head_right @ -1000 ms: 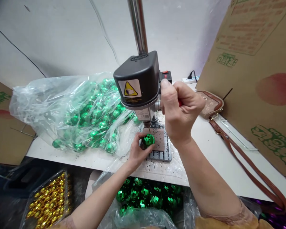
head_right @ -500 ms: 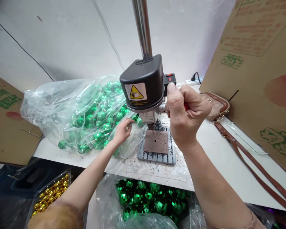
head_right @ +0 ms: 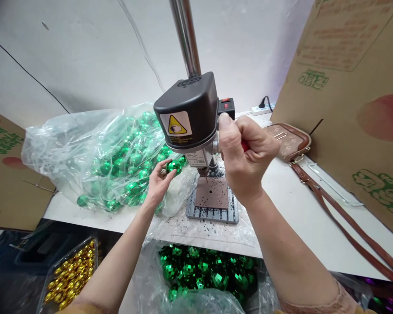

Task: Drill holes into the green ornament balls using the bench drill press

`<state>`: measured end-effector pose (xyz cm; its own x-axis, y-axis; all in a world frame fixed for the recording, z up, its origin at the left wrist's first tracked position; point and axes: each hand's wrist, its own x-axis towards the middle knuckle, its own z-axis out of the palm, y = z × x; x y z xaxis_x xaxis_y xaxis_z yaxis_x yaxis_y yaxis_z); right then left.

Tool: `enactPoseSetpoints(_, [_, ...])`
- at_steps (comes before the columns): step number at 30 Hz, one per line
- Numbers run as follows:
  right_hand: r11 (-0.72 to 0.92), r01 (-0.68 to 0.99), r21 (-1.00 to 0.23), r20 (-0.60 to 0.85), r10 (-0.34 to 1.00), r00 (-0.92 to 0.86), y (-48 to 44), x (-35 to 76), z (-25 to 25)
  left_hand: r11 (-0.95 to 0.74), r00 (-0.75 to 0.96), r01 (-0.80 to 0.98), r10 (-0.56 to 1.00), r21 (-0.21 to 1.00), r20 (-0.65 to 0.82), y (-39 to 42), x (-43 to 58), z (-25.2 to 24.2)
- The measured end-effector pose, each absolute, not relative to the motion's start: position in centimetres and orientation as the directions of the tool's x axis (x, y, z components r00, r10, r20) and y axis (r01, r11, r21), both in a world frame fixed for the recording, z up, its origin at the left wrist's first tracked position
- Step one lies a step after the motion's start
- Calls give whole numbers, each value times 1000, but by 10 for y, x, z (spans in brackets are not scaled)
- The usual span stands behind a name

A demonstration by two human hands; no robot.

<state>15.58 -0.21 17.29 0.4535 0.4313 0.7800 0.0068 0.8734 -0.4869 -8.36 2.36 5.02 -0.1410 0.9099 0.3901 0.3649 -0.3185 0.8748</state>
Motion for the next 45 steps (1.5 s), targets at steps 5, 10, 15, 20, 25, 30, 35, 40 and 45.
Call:
enactPoseSetpoints(5, [868, 67, -493, 792, 415, 447, 2, 156, 171, -294, -19, 122, 954, 948, 298, -28, -45, 49])
enactPoseSetpoints(10, [807, 208, -552, 796, 437, 418, 4, 156, 169, -79, 23, 54, 997, 995, 78, -20, -24, 23])
enactPoseSetpoints(15, [817, 125, -563, 774, 468, 427, -1, 155, 172, 45, 72, -42, 997, 998, -42, -5, -25, 18])
enactPoseSetpoints(20, [814, 106, -571, 762, 477, 438, -4, 156, 176, 218, 149, -346, 973, 912, -176, -9, -21, 25])
enactPoseSetpoints(25, [860, 27, -510, 780, 449, 435, -3, 155, 178, 150, 84, -250, 988, 957, -133, -15, -21, 20])
enactPoseSetpoints(30, [871, -14, -491, 779, 446, 441, -3, 155, 179, -15, 50, -26, 999, 1000, 16, -12, -18, 11])
enactPoseSetpoints(35, [862, 20, -506, 781, 448, 435, -4, 155, 178, -132, 42, 105, 991, 986, 128, -3, -12, 2])
enactPoseSetpoints(40, [851, 58, -522, 784, 452, 425, -6, 155, 177, -226, 60, 282, 974, 933, 218, -5, -6, -1])
enactPoseSetpoints(45, [803, 130, -581, 763, 483, 430, -6, 156, 181, -316, 54, 367, 946, 875, 319, -12, 5, -1])
